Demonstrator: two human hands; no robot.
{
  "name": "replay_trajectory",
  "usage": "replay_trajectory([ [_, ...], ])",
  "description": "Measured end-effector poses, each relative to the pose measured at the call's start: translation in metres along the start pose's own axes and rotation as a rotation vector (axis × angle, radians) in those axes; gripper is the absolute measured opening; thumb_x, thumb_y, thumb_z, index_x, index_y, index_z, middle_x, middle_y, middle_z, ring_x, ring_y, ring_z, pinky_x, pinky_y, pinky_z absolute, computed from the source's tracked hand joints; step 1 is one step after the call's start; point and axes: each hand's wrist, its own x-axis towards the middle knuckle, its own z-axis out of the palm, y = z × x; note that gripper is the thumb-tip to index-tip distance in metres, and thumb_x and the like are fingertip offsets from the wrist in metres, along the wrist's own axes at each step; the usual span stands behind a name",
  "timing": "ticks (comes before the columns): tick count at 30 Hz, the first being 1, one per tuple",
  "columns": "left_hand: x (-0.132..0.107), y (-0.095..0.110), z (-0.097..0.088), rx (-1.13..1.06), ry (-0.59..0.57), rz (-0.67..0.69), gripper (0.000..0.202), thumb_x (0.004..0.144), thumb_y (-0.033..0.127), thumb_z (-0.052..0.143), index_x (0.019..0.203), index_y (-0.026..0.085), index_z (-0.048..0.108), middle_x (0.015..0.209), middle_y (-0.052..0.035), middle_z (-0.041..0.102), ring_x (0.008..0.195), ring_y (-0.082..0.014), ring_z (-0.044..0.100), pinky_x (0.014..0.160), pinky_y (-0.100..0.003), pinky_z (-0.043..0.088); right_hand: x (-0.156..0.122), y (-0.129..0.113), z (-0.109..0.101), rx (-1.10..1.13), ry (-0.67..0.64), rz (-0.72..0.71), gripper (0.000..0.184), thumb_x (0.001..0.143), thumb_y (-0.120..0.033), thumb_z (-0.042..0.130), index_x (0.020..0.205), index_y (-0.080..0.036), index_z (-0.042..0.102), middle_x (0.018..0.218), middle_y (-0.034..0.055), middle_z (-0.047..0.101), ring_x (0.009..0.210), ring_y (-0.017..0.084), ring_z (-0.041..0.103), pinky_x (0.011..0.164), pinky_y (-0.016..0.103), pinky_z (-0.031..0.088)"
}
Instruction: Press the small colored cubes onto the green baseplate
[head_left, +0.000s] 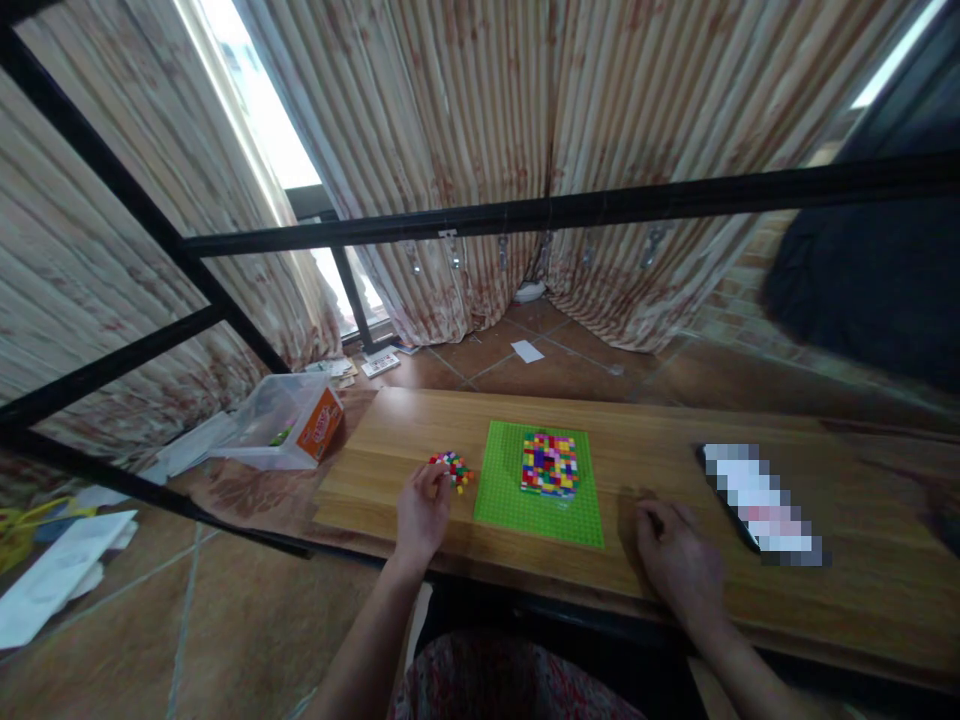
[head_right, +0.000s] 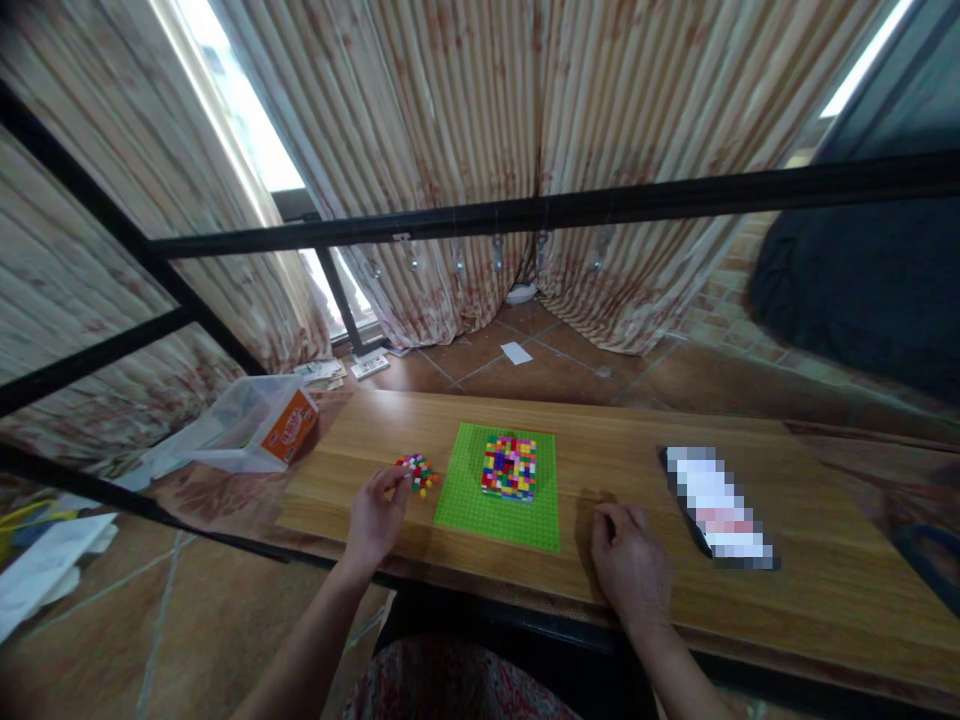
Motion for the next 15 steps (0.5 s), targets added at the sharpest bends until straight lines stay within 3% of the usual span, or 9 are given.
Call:
replay_trajectory([
  [8,0.006,0.075,0.033,-0.163,-0.206,0.092,0.016,0.088,0.013,0.055,0.093,0.021,0.069,0.086,-0.0022,0.071,0.080,-0.0151,0.066,0.074,-0.027,0.051,0.002,-0.002,-0.001,0.027,0.001,0.001,0.027,0.092,-0.032,0.044,0.091,-0.018,0.067,0.093,0.0088,0.067,0.074,0.020,0.058,0.063,0.030,0.039],
  [15,0.019,0.090,0.054,-0.071,-0.269,0.232,0.016,0.088,0.014,0.058,0.088,0.023,0.071,0.089,-0.0028,0.070,0.086,-0.0167,0.064,0.078,-0.029,0.050,0.002,-0.003,-0.001,0.065,0.013,-0.008,0.028,0.093,-0.033,0.044,0.088,-0.019,0.067,0.094,0.0085,0.067,0.073,0.019,0.059,0.063,0.030,0.040],
])
